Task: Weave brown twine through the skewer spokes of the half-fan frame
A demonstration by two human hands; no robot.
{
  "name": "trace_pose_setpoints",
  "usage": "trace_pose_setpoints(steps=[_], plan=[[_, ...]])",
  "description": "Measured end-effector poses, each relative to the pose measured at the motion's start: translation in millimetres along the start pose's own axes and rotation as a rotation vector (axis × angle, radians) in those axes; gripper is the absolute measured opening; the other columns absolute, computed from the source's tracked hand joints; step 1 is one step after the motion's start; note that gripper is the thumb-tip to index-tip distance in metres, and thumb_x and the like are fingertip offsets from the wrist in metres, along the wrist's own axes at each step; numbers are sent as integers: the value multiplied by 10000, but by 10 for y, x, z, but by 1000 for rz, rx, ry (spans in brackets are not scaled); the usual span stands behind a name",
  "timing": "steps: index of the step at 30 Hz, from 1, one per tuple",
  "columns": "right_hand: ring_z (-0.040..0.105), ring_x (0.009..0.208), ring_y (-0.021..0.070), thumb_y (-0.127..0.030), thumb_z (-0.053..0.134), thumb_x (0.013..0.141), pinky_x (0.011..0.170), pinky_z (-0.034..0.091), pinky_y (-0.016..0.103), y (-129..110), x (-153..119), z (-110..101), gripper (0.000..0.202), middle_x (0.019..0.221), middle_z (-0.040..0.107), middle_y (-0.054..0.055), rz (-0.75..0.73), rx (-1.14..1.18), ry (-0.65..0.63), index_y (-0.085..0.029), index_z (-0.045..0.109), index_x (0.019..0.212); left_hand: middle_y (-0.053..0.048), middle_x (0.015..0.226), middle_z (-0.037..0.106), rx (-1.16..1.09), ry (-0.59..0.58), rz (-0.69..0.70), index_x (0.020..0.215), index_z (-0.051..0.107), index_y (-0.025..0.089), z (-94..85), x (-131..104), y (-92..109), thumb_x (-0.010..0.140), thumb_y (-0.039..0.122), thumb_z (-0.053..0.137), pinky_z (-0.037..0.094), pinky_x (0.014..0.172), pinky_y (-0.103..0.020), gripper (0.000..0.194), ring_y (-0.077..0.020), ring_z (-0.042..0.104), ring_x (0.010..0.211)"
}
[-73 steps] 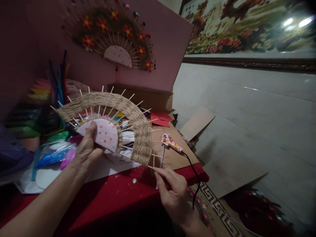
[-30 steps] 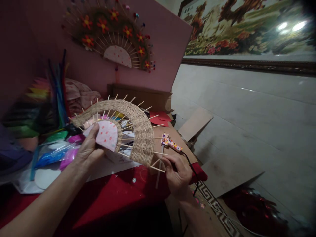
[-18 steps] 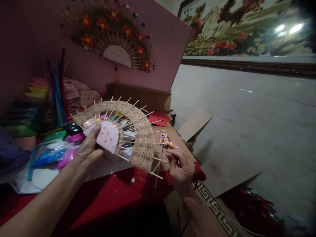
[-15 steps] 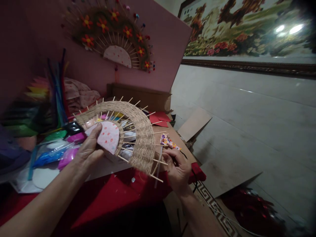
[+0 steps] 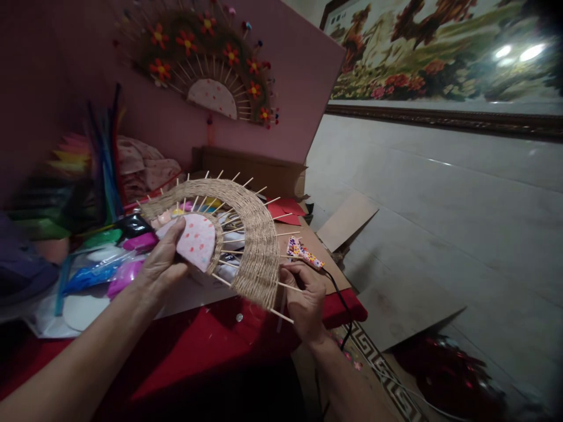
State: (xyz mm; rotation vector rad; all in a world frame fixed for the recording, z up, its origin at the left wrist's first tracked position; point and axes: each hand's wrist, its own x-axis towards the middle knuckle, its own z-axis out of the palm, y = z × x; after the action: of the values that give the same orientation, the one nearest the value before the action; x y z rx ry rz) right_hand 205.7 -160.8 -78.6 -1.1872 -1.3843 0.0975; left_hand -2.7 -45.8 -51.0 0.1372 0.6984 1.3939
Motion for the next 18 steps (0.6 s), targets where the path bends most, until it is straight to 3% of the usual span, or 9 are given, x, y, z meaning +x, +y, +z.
trace_pose_setpoints(steps=[10, 18], plan=[[583, 684, 131, -245, 533, 844, 635, 458, 244, 84, 66, -49, 113, 729, 623, 7, -24, 45, -55, -188, 628, 819, -51, 750, 721, 82, -38, 45, 978, 619, 128, -5, -6, 0, 861, 158, 500, 570, 711, -336, 170, -150, 689, 650], [599, 701, 133, -215, 538, 845, 640, 471, 250, 168, 233, -176, 77, 745, 636, 11, -195, -149, 90, -199, 613, 836, -77, 766, 723, 92, -62, 15, 991, 610, 116, -9, -3, -5, 861, 173, 497, 568, 691, -347, 181, -168, 692, 649]])
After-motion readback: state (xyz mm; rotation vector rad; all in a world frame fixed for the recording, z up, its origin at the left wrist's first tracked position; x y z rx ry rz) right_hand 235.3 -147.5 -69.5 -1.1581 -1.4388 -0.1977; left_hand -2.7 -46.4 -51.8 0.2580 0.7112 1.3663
